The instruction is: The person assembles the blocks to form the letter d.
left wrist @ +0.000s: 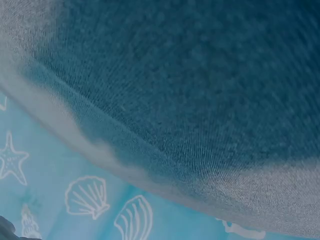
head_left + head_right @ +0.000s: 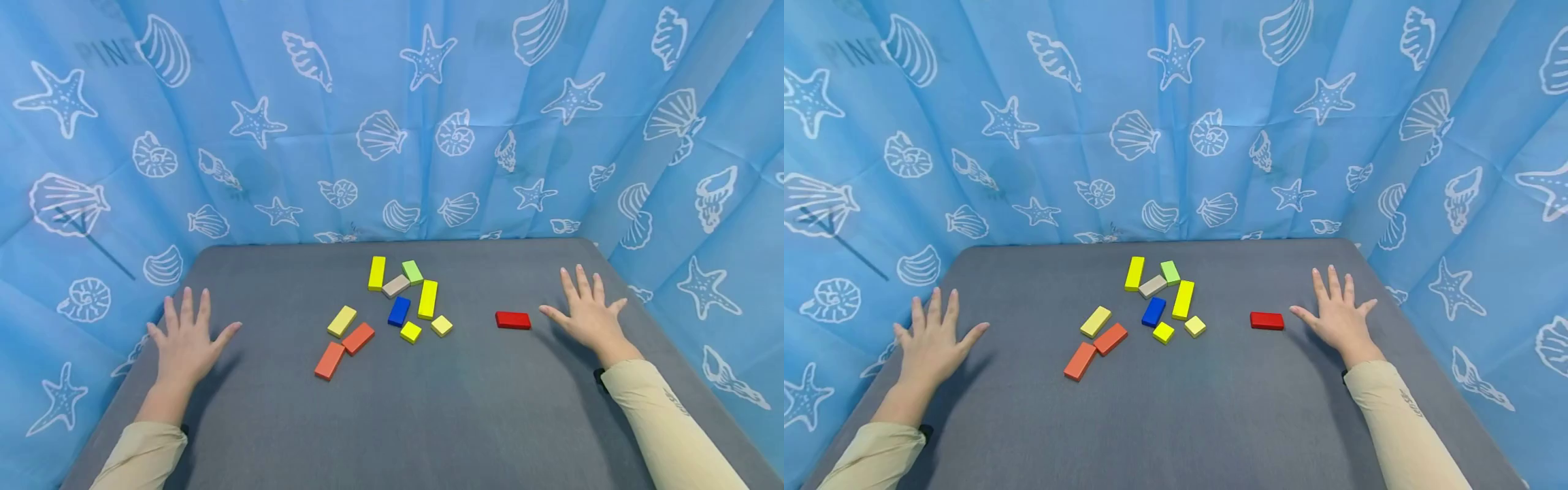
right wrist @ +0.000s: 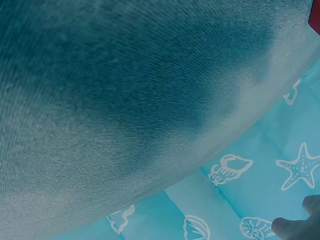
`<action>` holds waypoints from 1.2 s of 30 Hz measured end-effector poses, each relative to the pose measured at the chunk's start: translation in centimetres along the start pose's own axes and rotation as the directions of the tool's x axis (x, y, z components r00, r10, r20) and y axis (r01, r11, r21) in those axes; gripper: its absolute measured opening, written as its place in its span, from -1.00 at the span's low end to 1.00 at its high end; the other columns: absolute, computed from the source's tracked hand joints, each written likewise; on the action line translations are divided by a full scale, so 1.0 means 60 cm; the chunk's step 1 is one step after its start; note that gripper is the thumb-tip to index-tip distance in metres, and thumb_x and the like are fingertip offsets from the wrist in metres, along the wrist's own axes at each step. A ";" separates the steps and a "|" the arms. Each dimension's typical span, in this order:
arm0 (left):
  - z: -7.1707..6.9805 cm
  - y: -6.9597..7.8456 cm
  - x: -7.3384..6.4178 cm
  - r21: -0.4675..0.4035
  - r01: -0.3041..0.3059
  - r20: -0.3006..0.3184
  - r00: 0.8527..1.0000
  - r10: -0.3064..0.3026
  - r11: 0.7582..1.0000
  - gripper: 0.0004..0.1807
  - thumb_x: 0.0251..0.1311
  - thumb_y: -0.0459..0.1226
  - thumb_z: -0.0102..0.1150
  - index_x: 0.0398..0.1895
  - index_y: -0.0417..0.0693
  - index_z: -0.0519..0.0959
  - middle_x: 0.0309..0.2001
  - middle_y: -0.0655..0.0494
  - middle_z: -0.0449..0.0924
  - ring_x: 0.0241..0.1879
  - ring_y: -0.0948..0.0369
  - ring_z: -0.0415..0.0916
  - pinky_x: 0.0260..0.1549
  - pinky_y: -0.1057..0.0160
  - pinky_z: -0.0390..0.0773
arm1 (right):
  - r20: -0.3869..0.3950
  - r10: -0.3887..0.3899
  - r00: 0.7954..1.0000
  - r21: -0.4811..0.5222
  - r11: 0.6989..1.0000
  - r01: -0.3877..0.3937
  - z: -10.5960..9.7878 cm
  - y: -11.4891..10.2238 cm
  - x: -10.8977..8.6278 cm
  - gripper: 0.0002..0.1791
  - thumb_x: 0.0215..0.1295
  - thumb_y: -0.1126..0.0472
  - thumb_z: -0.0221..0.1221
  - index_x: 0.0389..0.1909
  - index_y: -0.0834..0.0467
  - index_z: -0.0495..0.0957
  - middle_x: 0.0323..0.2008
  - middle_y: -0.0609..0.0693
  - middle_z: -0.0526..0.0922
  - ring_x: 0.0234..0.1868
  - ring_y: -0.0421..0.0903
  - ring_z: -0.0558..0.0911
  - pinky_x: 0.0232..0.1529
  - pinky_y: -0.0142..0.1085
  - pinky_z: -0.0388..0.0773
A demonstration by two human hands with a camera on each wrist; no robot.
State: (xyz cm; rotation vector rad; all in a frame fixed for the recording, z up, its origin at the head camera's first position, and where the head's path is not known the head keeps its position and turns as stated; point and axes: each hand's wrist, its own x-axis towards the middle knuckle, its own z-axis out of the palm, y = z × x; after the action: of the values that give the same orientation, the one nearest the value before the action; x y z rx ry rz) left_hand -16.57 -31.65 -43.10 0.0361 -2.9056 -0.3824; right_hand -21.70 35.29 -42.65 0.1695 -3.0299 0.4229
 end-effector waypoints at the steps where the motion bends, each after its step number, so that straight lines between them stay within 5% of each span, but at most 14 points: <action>1: 0.001 0.000 0.002 -0.003 -0.003 0.001 1.000 0.003 1.000 0.06 0.31 0.29 -0.12 0.52 -0.29 -0.20 0.47 -0.43 -0.37 0.41 -0.35 -0.60 0.09 -0.54 -0.47 | 0.004 0.002 1.000 -0.001 1.000 -0.002 -0.001 0.000 0.001 0.07 0.34 -0.38 -0.05 0.53 0.19 -0.33 0.47 0.41 -0.35 0.39 0.52 -0.35 -0.05 0.61 -0.48; 11: 0.005 0.003 0.011 -0.072 -0.084 -0.003 0.996 0.084 0.994 0.03 0.34 0.26 -0.14 0.51 -0.32 -0.20 0.47 -0.42 -0.28 0.43 -0.32 -0.53 0.13 -0.51 -0.39 | 0.090 0.059 0.994 0.115 0.991 -0.069 -0.015 -0.024 0.012 0.21 0.27 -0.35 0.09 0.49 0.24 -0.47 0.45 0.44 -0.40 0.36 0.55 -0.32 -0.02 0.61 -0.37; 17: 0.008 0.014 0.022 -0.117 -0.152 0.015 0.988 0.155 0.981 0.01 0.35 0.20 -0.07 0.51 -0.33 -0.20 0.47 -0.41 -0.20 0.45 -0.30 -0.41 0.18 -0.47 -0.29 | 0.123 0.015 0.992 0.259 0.965 -0.047 -0.017 -0.055 0.021 0.25 0.24 -0.17 0.25 0.49 0.25 -0.49 0.46 0.43 -0.33 0.40 0.49 -0.23 0.15 0.49 -0.27; 25: 0.019 0.034 0.042 -0.214 -0.163 0.058 0.982 0.179 0.963 0.00 0.36 0.14 0.00 0.51 -0.34 -0.20 0.48 -0.40 -0.21 0.44 -0.30 -0.33 0.20 -0.44 -0.19 | 0.191 -0.035 0.981 0.391 0.919 -0.043 -0.013 -0.102 0.036 0.25 0.23 -0.05 0.30 0.50 0.18 -0.52 0.48 0.40 -0.34 0.43 0.42 -0.23 0.23 0.40 -0.11; 36: 0.042 0.080 0.073 -0.280 -0.184 0.139 0.963 0.229 0.942 0.03 0.31 0.09 0.12 0.53 -0.29 -0.20 0.50 -0.33 -0.22 0.45 -0.28 -0.27 0.23 -0.40 -0.16 | 0.194 -0.109 0.975 0.496 0.868 -0.002 0.007 -0.150 0.056 0.20 0.25 0.06 0.31 0.52 0.18 -0.45 0.45 0.41 -0.12 0.31 0.40 0.22 0.19 0.26 0.24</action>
State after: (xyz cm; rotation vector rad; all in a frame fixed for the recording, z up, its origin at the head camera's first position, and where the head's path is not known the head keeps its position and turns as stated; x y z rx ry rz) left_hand -21.35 -26.59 -43.33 -0.3593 -2.9538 -0.7658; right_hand -23.99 26.24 -40.35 0.3491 -3.0361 1.2501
